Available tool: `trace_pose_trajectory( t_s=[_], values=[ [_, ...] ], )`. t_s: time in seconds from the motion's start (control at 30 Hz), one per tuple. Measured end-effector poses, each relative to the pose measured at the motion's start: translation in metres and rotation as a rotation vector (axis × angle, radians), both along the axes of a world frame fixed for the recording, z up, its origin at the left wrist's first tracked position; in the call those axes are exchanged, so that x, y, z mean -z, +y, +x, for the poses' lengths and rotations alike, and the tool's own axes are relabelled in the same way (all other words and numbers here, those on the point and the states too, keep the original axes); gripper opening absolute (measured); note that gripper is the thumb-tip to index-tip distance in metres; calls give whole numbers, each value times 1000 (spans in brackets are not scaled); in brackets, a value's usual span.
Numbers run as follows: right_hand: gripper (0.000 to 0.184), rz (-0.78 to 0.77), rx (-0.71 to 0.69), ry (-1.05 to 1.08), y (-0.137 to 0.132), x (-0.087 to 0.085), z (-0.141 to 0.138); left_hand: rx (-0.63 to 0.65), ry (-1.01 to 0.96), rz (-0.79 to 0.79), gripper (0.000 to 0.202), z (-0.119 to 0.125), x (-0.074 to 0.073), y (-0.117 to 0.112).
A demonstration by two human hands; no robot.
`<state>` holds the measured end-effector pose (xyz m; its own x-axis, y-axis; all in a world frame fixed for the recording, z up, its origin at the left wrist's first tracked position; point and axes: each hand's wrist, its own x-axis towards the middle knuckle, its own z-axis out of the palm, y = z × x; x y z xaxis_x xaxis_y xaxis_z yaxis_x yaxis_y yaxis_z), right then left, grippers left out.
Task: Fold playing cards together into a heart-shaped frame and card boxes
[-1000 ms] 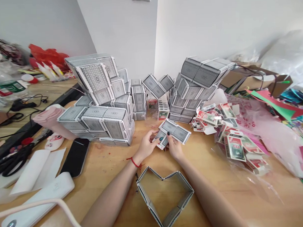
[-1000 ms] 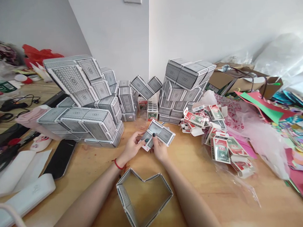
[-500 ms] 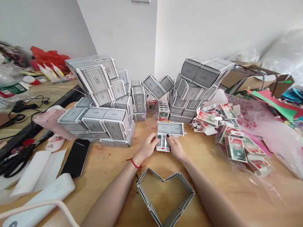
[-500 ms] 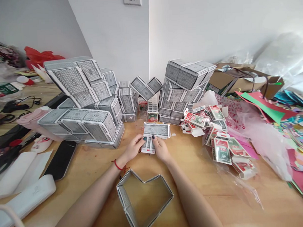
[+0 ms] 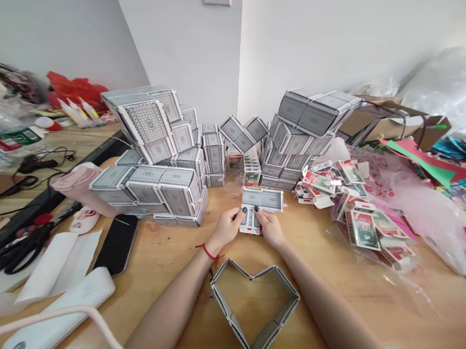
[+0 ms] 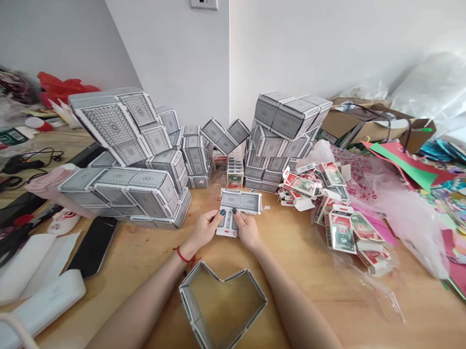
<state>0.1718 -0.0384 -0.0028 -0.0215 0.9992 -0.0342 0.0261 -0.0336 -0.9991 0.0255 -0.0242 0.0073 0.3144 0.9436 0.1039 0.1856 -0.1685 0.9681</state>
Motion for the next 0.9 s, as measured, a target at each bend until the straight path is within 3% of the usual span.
trace_pose_trajectory(
  t_s=[0.23,0.47,0.67,0.9],
  values=[
    [39,-9,-194,73,2,-1,8,-159,11,35,36,-1,5,1],
    [36,48,-63,67,2,2,6,117,96,-75,44,-6,4,1],
    [32,46,-165,93,3,8,9,74,129,-4,43,-7,1,4],
    [30,96,-67,-21,5,14,13,46,199,17,44,-5,4,1]
  ],
)
